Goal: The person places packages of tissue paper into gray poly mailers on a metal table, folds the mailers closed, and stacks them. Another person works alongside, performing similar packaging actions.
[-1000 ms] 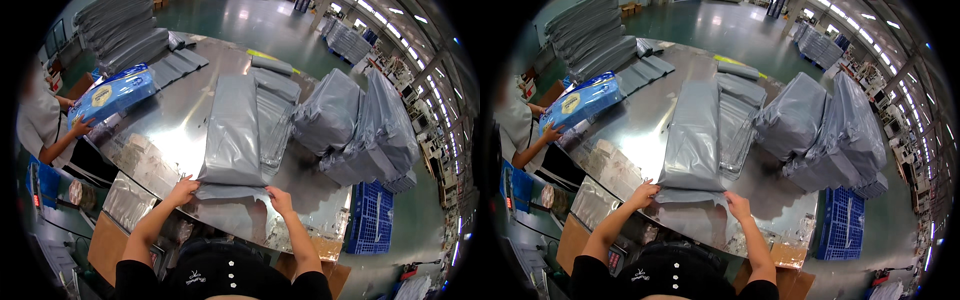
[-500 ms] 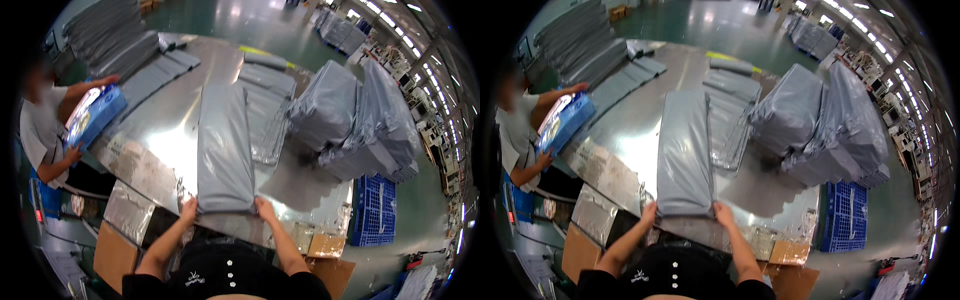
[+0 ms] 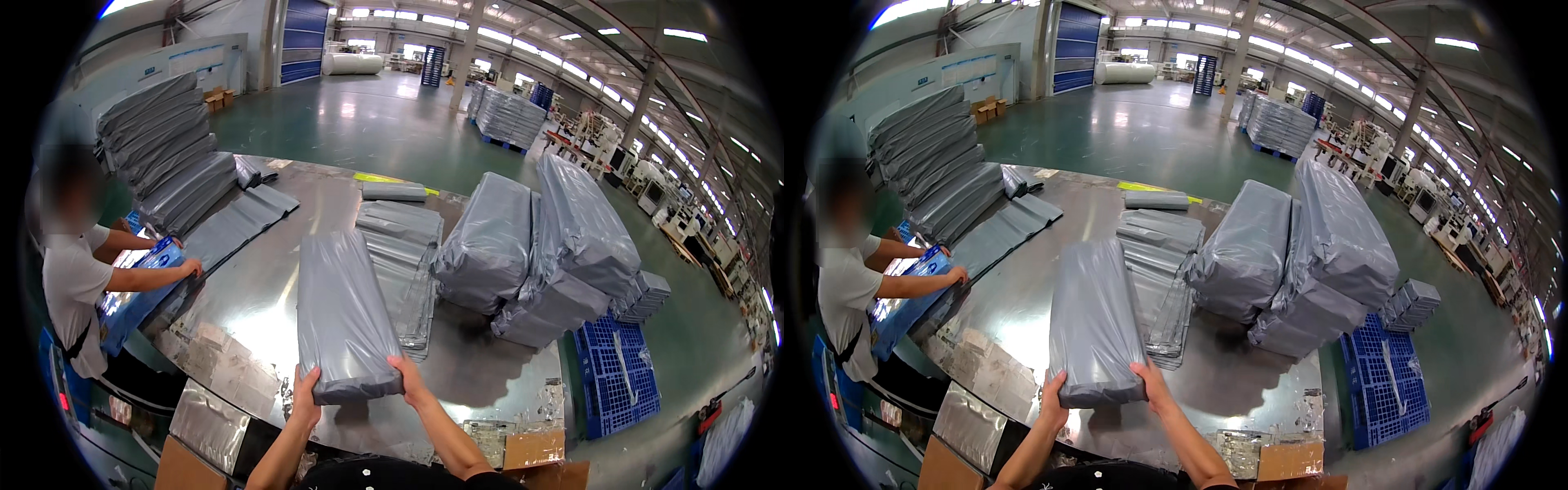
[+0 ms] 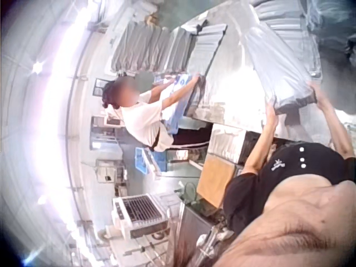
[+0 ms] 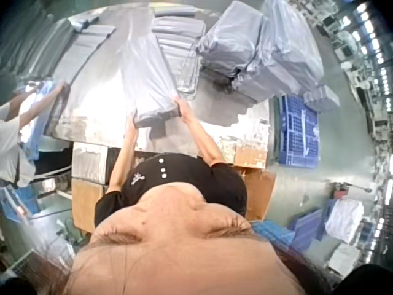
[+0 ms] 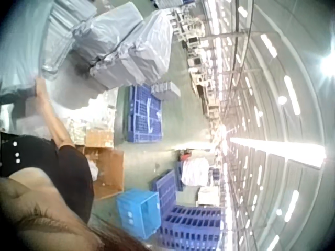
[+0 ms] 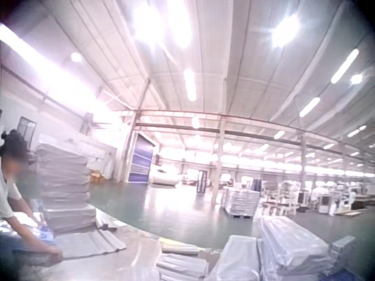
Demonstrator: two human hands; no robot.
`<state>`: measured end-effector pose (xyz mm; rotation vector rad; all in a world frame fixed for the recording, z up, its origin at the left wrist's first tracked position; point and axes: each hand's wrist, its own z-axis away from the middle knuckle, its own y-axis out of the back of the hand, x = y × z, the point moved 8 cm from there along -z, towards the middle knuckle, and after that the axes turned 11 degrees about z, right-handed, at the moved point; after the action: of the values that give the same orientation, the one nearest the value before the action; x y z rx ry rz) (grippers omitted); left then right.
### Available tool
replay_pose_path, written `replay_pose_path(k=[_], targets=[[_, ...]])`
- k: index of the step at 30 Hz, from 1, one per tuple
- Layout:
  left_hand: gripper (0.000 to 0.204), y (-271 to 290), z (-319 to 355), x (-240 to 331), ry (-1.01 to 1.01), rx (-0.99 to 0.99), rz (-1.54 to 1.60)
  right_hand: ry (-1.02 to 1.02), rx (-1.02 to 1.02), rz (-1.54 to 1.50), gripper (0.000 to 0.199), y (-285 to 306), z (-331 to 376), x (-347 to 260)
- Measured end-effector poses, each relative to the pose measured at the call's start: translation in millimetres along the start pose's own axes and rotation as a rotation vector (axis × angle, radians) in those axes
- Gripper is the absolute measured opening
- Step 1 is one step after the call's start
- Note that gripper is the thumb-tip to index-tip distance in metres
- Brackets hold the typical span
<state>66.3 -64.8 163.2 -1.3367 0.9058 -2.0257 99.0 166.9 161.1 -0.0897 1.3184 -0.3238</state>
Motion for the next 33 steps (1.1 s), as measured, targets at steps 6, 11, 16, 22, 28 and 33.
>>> replay_pose_path(k=[6, 11, 16, 22, 28, 33], targets=[[0.074, -79, -18, 5, -0.038, -0.245, 0.005, 0.375, 0.235, 0.039, 0.066, 37, 32, -83], [0.082, -227, -85, -19, 0.05, -0.547, -0.126, 0.718, 0.446, -0.138, 0.06, 112, 55, -201], [0.083, -378, -123, -31, -0.821, -0.716, -0.885, 0.736, 1.164, 1.119, 0.053, 177, 101, -327], [0.073, -426, -96, -116, -1.006, -1.23, -1.38, 0.873, 1.651, 1.914, 0.05, 225, 131, -400], [0.078, -440, -129, -133, -1.004, -1.104, -1.411, 0.894, 1.701, 1.886, 0.045, 223, 55, -392], [0.074, -366, -135, -92, -1.101, -0.958, -1.114, 1.266, 1.562, 1.596, 0.043, 162, 55, -353]])
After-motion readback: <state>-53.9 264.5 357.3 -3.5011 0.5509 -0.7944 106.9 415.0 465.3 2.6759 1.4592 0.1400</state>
